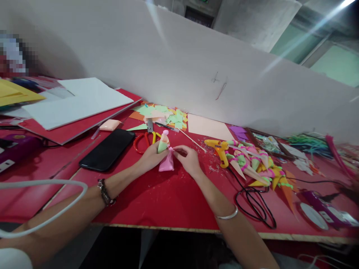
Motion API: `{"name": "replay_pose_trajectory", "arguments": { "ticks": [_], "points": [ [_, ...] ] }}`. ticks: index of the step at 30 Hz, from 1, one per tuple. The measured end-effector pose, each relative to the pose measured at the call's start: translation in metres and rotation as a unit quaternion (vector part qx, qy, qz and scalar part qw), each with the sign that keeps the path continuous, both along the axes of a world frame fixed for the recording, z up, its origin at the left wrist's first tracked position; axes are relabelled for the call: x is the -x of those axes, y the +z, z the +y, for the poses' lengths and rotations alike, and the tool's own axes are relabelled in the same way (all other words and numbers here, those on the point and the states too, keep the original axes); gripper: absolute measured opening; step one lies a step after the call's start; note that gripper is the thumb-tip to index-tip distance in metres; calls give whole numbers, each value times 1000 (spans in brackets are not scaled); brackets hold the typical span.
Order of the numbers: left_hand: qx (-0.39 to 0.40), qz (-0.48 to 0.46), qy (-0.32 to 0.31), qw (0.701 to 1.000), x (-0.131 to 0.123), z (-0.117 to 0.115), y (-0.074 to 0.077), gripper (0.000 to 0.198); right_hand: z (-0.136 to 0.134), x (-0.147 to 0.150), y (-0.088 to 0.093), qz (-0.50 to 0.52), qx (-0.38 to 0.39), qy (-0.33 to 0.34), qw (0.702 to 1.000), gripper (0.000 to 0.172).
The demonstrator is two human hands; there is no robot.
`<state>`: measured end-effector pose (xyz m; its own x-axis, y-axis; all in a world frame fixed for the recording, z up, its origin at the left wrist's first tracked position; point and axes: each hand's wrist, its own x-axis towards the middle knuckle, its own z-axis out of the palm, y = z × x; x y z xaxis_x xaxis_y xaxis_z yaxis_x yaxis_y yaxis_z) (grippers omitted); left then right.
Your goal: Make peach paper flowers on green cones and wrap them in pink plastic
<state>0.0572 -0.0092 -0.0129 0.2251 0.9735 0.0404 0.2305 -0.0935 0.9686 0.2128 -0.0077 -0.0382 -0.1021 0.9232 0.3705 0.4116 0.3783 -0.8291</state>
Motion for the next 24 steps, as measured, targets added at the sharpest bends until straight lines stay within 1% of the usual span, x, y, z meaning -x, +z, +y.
{"name": "replay_pose_trajectory", "arguments": {
  "ticks": [4, 6, 8, 11, 13, 19, 24],
  "points": [
    [-26, 31, -3, 999, 1, 2, -3, 22, -4, 3, 5, -19, -21, 6, 1000, 19],
    [-36, 43, -7, 998, 1, 2, -6, 22, -5, 3, 6, -31, -31, 0, 999, 15],
    [-44, 52, -16, 998, 0, 3, -8, 21, -4, 4, 5, -40, -36, -9, 998, 10],
    [-55, 61, -30, 996, 0, 3, -10, 23, -3, 4, 2, -48, -36, -20, 998, 15],
    [-62, 67, -37, 995, 0, 2, -10, 26, -2, 4, 2, -54, -36, -23, 998, 18],
    [-69, 93, -41, 992, 0, 3, -9, 29, -1, 3, 6, -69, -33, -12, 997, 12],
    [-70, 121, -42, 989, 0, 2, -6, 29, 2, 1, 2, -44, -8, -22, 999, 12]
  ]
}}
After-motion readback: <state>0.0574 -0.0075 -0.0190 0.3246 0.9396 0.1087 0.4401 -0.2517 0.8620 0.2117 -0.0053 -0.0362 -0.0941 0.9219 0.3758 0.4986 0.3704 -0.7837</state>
